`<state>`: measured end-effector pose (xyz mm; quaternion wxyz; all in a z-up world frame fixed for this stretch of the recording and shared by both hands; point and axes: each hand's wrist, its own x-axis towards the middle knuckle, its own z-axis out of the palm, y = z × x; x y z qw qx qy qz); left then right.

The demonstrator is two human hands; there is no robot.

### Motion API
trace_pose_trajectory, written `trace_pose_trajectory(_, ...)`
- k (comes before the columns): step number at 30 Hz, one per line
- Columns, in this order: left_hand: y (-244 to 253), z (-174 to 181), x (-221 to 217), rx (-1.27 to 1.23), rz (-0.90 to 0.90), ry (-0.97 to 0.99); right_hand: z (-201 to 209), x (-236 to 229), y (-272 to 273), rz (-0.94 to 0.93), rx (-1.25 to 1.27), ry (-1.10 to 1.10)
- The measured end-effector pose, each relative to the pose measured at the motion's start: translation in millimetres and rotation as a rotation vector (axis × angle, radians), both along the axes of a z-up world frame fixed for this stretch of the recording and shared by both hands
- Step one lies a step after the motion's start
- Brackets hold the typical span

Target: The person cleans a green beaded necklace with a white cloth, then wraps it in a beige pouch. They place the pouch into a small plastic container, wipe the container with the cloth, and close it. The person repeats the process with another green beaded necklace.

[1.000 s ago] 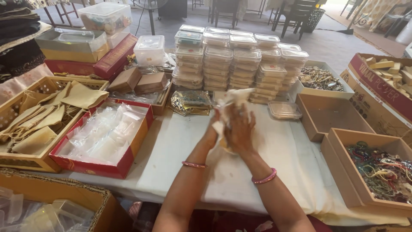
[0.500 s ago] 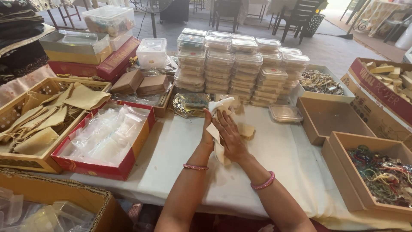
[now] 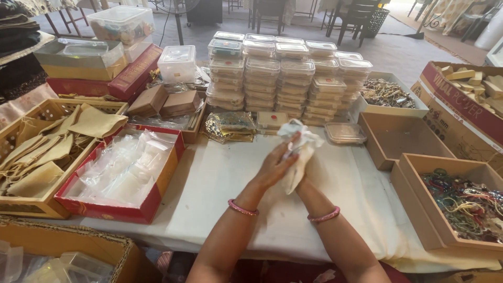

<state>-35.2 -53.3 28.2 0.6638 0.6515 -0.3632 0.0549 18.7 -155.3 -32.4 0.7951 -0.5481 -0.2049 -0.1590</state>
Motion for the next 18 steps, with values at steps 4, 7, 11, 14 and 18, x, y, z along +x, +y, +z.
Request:
trace_pose_trajectory(4,13.1,-9.6,26.5,-0.12,0.133,-0.01,-31.8,24.5,1.0,0.143,0.309,0.192)
trace_pose_trajectory(7,28.7,-10.2,41.1,-0.27,0.24,-0.076,-2.4,-16.3,5.9,0.045,-0.105,-0.081)
trace_pose_trajectory(11,31.7,-48.6,74.0,-0.628,0.013,0.252,27.1,-50.0,7.4,-0.172,-0.804,-0.556)
trace_pose_trajectory(14,17.8,-55.4,70.5,-0.668,-0.14,0.382,37.1,-45.0,1.2,-0.273,-0.82,-0.53)
trace_pose_trajectory(18,-4.6,-27.6,32.9,-0.397,-0.245,0.371,51.6,-27.6,-11.1,-0.431,-0.547,-0.223)
